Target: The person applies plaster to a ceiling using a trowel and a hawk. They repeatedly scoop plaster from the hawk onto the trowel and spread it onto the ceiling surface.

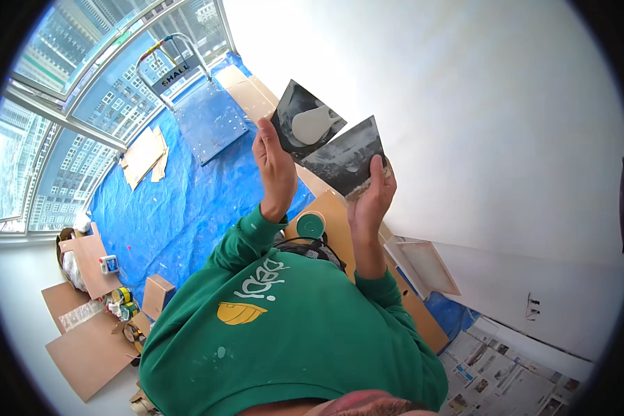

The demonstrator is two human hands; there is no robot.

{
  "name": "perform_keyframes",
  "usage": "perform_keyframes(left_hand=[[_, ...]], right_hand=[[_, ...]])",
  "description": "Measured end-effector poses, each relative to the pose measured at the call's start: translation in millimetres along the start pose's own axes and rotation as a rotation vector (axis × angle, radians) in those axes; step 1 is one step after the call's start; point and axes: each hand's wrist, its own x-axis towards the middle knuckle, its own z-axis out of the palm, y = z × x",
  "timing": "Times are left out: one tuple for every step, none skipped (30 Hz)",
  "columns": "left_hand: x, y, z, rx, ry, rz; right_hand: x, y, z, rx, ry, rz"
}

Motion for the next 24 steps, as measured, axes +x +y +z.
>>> perform_keyframes(left_hand=[[0.6,3.5,3.5,0.017,-0.020,0.029],[0.0,9.8,6.2,0.076,-0.046,0.038],[-2.8,18.1,7.6,0.133,-0.074,0.048],[-5.1,24.4,8.2,0.192,-0.106,0.059],[-6.0,30.4,4.3,0.279,-0.173,0.047],[-6.6,38.1,-3.1,0.366,-0.240,0.036],[-5.0,44.5,-9.6,0.452,-0.308,0.027],[-1.7,47.7,-14.6,0.464,-0.402,0.051],[-0.6,55.3,-18.1,0.466,-0.487,0.093],[0.7,66.5,-18.9,0.464,-0.577,0.135],[3.0,77.5,-18.6,0.454,-0.670,0.183],[3.9,87.3,-24.7,0.440,-0.789,0.117],[4.6,88.1,-33.4,0.440,-0.845,0.116],[6.7,86.0,-40.6,0.433,-0.900,0.149],[6.5,81.5,-46.3,0.432,-0.872,0.125],[7.3,72.0,-53.5,0.380,-0.801,0.032],[13.1,72.5,-57.5,0.408,-0.742,-0.193],[13.2,72.8,-54.5,0.285,-0.657,-0.250],[20.9,69.9,-45.0,0.098,-0.650,-0.434],[27.6,68.5,-35.8,-0.077,-0.610,-0.617],[38.1,67.6,-25.1,-0.307,-0.658,-0.941],[42.3,68.2,-11.4,-0.409,-0.732,-1.036],[46.4,71.1,-4.9,-0.467,-0.789,-1.123],[52.0,73.7,2.6,-0.522,-0.843,-1.210]], right_hand=[[2.1,2.5,0.7,-0.025,-0.021,-0.043],[5.2,11.3,-2.7,-0.064,-0.020,-0.080],[2.7,12.6,-3.8,-0.047,-0.028,-0.090],[0.0,11.6,-0.8,-0.028,-0.034,-0.102],[-2.5,11.1,3.9,-0.010,-0.044,-0.115],[-7.3,8.8,9.9,0.007,-0.032,-0.135],[-13.3,5.1,17.2,0.022,-0.018,-0.155],[-18.0,3.5,21.9,0.031,-0.004,-0.177],[-22.3,1.7,23.0,0.046,-0.011,-0.180],[-25.3,-0.5,21.8,0.060,-0.013,-0.188],[-27.5,-4.6,21.2,0.073,-0.014,-0.204],[-32.9,-6.5,18.9,0.100,0.028,-0.189],[-34.3,-12.2,16.7,0.130,0.060,-0.196],[-31.6,-23.6,18.0,0.169,0.067,-0.225],[-35.9,-33.8,18.6,0.197,0.044,-0.266],[-42.2,-50.3,29.4,0.266,0.014,-0.288],[-45.1,-56.7,32.1,0.294,-0.022,-0.330],[-47.2,-57.0,30.1,0.225,-0.067,-0.361],[-47.7,-59.9,27.6,0.224,-0.142,-0.368],[-50.5,-63.2,30.6,0.168,-0.209,-0.392],[-53.1,-64.7,27.2,-0.053,-0.270,-0.572],[-58.9,-76.6,35.0,-0.320,-0.375,-0.795],[-69.9,-86.9,46.6,-0.600,-0.483,-0.985],[-68.7,-98.3,53.3,-0.762,-0.627,-1.118]])
